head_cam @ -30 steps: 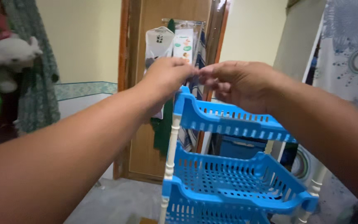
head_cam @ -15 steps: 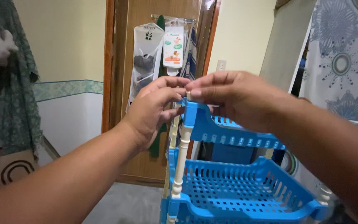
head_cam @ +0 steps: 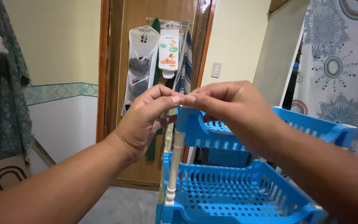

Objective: The person assembles a three-tier blue plastic shelf by inserting white plastic poles into the basket frames and securing them with small white connectors. After assembly, the person wipes the entire shelf with a gray cloth.

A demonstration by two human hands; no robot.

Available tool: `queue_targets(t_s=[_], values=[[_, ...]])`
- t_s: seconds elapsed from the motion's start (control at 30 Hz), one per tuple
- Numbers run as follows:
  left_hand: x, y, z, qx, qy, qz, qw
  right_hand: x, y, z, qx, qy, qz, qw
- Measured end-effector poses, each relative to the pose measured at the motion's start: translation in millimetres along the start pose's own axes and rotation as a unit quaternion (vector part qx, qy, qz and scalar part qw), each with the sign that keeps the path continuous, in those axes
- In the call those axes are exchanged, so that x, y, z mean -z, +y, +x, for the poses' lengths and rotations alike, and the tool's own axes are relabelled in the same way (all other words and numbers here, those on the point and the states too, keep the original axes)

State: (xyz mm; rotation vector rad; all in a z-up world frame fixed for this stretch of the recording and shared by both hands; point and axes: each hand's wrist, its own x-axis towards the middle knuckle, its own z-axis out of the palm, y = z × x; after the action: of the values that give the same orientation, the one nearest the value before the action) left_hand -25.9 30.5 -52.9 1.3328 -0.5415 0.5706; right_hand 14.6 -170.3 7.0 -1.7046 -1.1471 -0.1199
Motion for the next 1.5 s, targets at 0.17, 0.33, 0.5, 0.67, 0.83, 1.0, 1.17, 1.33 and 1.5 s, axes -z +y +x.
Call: queue_targets(t_s=[0.17, 0.33, 0.5, 0.67, 0.83, 1.0, 1.17, 1.33, 1.5], values=[[-5, -4, -4, -0.023, -0.014, 0.011, 1.000, -4, 5, 0, -0.008, 0.023, 0.044, 0.999], [-12, -11, -2, -0.094, -0.055, 0.044, 0.993, -9, 3, 12, -0.014, 0.046, 0.084, 0.995], [-12, -21, 1, -0.124, -0.092, 0.048, 0.987, -13, 5, 11, -0.039, 0.091, 0.109, 0.989], [-12, -32, 8, -0.150, -0.061, 0.050, 0.986, -14, 11, 11, 0.034, 0.102, 0.043, 0.993], [-9, -40, 15, -0.314, -0.042, 0.255, 0.914, -18, 18, 13, 0.057, 0.103, 0.053, 0.992], [-17, -38, 14, -0.321, 0.031, 0.295, 0.899, -16, 16, 13, 0.078, 0.107, -0.001, 0.991], [-12, -31, 2, -0.320, 0.014, 0.314, 0.894, -20, 5, 23, 0.064, 0.078, -0.073, 0.992], [17, -23, -4, -0.194, 0.114, 0.201, 0.954, -45, -19, 46, 0.149, 0.045, -0.200, 0.967], [82, -42, -13, -0.084, 0.198, 0.087, 0.973, -67, -40, 58, 0.031, 0.012, -0.348, 0.937]])
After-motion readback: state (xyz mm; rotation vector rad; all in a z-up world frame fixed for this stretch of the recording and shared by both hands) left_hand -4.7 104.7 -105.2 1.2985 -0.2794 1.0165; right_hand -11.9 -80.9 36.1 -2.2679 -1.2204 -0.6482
